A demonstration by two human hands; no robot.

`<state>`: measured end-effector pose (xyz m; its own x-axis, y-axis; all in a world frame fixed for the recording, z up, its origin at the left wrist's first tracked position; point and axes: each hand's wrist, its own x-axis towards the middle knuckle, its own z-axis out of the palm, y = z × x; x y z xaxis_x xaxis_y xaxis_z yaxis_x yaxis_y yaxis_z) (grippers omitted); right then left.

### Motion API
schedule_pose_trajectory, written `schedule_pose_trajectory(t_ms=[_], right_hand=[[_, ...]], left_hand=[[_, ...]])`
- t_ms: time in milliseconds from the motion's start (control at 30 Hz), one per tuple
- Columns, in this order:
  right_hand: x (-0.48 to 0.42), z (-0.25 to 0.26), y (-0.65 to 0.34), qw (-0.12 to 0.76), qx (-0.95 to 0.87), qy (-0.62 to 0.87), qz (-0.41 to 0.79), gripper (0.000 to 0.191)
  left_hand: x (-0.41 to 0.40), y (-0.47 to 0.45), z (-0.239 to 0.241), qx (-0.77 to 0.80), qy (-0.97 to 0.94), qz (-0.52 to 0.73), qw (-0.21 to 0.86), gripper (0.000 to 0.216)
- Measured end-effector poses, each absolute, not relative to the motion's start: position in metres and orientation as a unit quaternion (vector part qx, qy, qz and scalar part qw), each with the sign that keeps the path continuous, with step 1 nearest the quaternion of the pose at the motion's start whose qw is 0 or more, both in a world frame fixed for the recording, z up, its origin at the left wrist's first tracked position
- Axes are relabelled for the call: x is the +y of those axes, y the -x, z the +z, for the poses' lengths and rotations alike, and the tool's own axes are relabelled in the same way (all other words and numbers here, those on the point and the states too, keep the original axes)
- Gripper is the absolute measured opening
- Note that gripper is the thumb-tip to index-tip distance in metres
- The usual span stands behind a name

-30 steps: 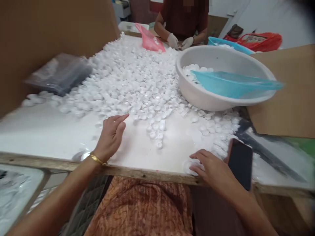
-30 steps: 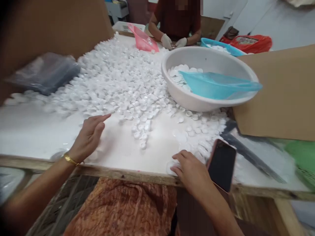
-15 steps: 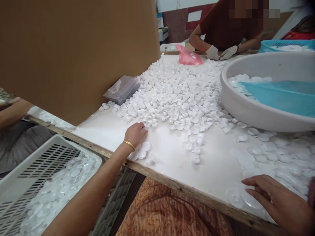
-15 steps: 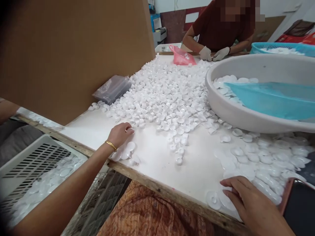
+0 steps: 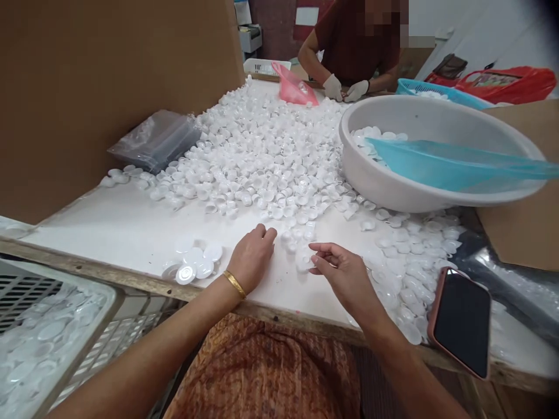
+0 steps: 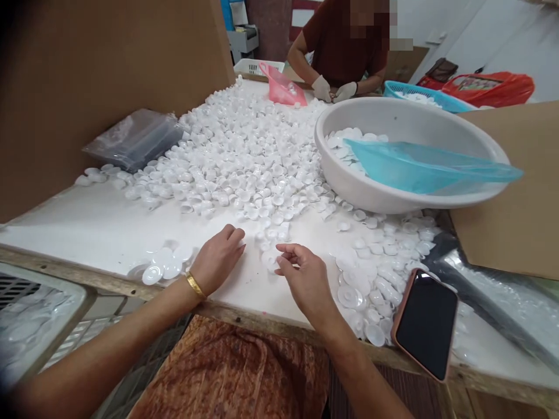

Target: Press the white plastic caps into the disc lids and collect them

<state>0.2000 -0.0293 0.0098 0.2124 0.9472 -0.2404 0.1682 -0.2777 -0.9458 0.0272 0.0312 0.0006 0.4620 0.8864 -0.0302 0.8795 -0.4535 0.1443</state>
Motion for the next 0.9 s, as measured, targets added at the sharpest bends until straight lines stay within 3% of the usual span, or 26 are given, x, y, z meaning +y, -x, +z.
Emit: schedule_pose_trajectory(t_ms=[233,467,567,733,900], right_hand=[[-0.029,0.001,-0.199,0.461,-0.393,0.634,0.481,0.031],[-0.029,0.000,-0.195,0.482,-0.448,0.653,0.375,0.021],[-0.029,0.000,-0.194,0.482,-0.488,0.654,0.318,0.015],[-0.030,-0.002,-0.194,0.482,-0.553,0.632,0.249,0.008],[-0.026,-0.002,-0.184,0.445,-0.670,0.574,0.153,0.009]], left_hand=[[0.019,-0.031,-0.011,0.496,-0.867,-0.035,0.044,0.016],[0.031,-0.027,-0.006,0.511,-0.859,-0.009,0.019,0.023],[0.025,-0.028,-0.003,0.491,-0.870,0.005,0.046,0.023],[-0.007,-0.017,0.000,0.449,-0.891,0.017,0.070,0.043],[-0.004,0.002,0.007,0.494,-0.837,0.160,0.172,0.033]])
